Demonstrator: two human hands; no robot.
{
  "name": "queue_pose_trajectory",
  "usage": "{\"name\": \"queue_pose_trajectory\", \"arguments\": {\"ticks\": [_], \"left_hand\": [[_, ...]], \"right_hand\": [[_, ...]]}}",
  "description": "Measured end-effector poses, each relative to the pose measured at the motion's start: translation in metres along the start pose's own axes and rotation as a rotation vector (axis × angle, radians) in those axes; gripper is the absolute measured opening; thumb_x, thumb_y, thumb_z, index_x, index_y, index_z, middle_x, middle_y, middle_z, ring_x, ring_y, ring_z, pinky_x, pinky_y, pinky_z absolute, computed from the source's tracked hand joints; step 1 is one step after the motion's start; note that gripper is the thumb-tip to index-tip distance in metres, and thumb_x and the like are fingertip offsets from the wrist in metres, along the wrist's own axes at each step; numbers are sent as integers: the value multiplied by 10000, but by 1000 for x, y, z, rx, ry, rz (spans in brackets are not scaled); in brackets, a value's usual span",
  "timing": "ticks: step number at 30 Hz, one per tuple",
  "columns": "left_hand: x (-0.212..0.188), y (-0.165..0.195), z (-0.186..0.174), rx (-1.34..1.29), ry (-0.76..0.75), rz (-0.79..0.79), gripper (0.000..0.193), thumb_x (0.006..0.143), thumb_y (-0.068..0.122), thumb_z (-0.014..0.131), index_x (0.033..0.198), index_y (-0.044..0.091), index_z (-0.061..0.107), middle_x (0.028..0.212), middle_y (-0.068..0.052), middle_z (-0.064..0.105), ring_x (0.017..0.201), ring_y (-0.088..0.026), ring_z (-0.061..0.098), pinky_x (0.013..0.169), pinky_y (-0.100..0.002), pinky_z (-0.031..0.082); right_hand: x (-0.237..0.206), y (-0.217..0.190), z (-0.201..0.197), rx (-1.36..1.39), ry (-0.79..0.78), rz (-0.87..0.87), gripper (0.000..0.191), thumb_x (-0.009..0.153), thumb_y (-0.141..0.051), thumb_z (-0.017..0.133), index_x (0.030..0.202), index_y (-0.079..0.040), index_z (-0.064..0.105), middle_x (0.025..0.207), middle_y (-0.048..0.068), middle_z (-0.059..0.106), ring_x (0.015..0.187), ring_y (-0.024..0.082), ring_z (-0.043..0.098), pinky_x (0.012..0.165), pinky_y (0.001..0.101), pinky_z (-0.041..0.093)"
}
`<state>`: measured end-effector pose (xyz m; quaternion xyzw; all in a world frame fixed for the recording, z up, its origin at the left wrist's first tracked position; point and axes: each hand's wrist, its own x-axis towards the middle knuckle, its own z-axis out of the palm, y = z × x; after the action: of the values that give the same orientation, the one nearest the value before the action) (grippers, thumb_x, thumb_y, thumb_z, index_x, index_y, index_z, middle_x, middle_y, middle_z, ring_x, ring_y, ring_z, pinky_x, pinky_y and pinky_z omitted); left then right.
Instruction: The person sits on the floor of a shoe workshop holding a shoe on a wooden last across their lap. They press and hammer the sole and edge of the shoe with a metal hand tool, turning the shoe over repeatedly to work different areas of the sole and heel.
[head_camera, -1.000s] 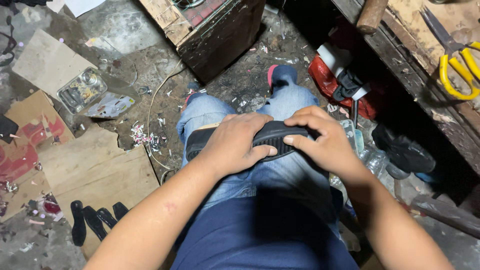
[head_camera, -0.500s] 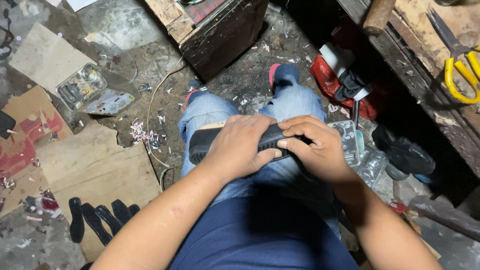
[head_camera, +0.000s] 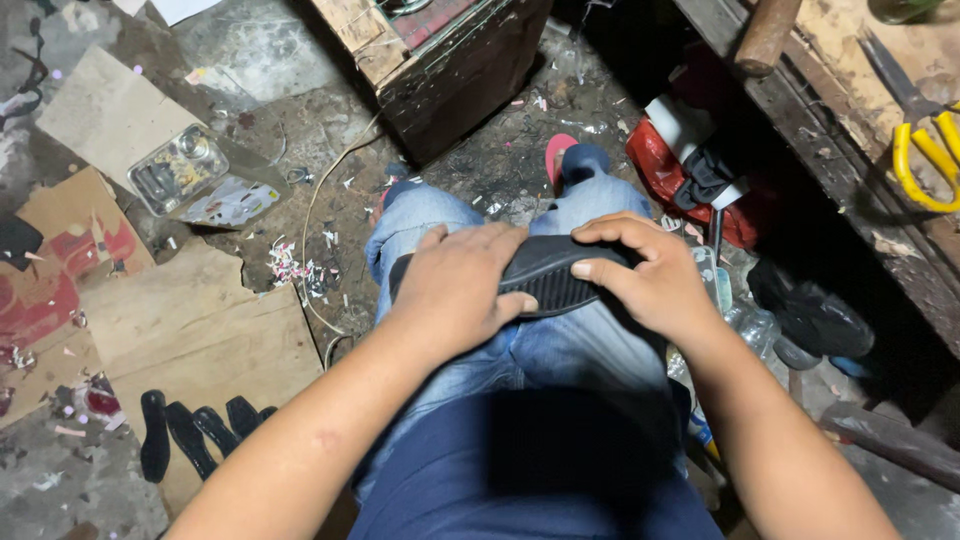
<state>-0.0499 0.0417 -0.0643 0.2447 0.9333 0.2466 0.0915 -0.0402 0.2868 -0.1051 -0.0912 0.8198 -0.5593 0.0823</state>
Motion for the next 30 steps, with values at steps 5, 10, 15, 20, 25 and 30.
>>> {"name": "queue_pose_trajectory", "arguments": {"ticks": [5,10,15,20,25,30], "left_hand": [[1,-3,-8,-107,-107,-37,711,759,386,787,1349,49,578,1268,-132,651,1096,-362,640,908,-476,476],[4,-6,-4,-125,-85,-10,701,764,394,793,1324,26,589,1259,-149,652,1074,-366,647,898,-471,486],[-3,-4,9,-113,13,-15,647,784,394,786,1299,42,616,1270,-134,670,1136,-341,651,950,-454,488],[-5,4,14,-101,81,-34,637,774,371,793,1290,39,626,1268,-153,666,1167,-346,627,1006,-456,455],[-13,-6,-10,-87,72,-110,685,721,330,820,1298,22,616,1257,-174,656,1155,-378,610,978,-476,439],[-43,-35,-20,-409,168,-59,522,842,319,795,1260,48,641,1279,-132,678,1231,-344,634,1063,-424,482]], "right_hand": [[0,-9,6,-122,-53,-217,310,842,-97,780,1140,-22,738,1217,120,706,1177,241,662,1042,349,490],[-2,-5,17,-87,-16,-249,230,854,-93,794,1065,-30,728,1265,128,711,1196,262,670,1050,361,498],[3,6,18,-73,-7,-229,225,802,-102,836,951,-19,690,1169,116,735,1113,235,699,986,353,529],[12,9,12,177,-35,117,359,710,-110,866,990,-42,652,1098,78,762,1050,173,708,959,340,558],[13,-2,3,-3,-60,-34,291,791,-88,814,1064,-42,725,1189,99,742,1144,202,697,1034,353,517],[11,-17,9,-264,-79,-327,247,897,-105,709,1138,-66,745,1289,96,712,1234,269,657,1109,415,433]]}}
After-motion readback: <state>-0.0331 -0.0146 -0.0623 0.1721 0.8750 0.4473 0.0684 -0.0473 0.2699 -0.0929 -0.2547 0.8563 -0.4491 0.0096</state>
